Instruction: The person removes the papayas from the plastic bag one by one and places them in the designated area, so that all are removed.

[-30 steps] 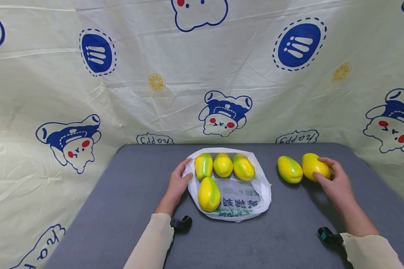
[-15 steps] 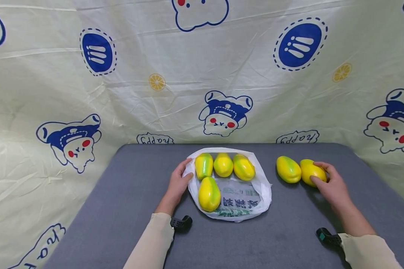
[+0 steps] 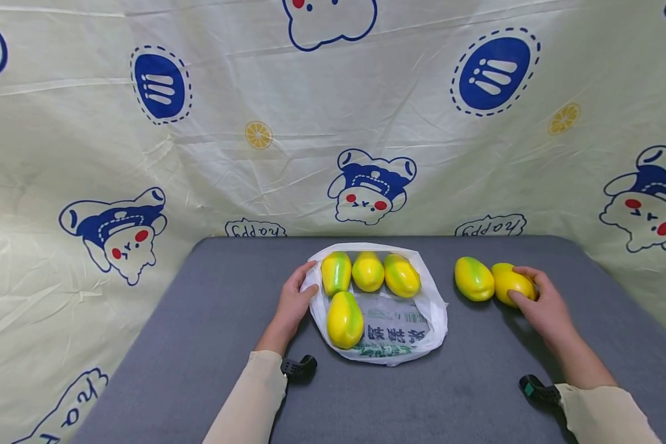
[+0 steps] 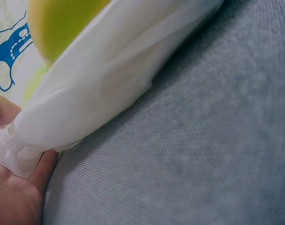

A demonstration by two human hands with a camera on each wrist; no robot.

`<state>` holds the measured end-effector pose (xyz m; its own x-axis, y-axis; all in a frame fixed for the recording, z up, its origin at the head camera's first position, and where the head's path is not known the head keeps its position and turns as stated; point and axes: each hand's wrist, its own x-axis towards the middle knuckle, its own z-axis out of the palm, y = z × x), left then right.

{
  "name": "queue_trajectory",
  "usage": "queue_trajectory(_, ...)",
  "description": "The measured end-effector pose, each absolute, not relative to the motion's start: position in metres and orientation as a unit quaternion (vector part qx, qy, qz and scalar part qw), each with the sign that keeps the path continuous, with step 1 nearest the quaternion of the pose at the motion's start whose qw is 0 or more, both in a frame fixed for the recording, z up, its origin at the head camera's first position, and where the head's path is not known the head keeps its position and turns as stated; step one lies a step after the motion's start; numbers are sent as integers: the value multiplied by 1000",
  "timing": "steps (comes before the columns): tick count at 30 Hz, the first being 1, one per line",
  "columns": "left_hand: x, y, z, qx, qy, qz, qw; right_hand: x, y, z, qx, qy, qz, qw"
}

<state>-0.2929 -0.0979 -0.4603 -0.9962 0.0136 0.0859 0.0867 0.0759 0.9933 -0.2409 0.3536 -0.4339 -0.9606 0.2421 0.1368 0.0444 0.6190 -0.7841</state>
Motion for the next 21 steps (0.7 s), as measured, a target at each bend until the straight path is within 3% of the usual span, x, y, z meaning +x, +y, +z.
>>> queue_trajectory(8, -293, -97, -460, -34, -733, -679, 25, -241, 356, -432, -78, -891, 427, 132)
queue_trajectory(21, -294, -98, -460, -39, -734, -677, 27, -233, 335, -394, -69, -889, 426, 155)
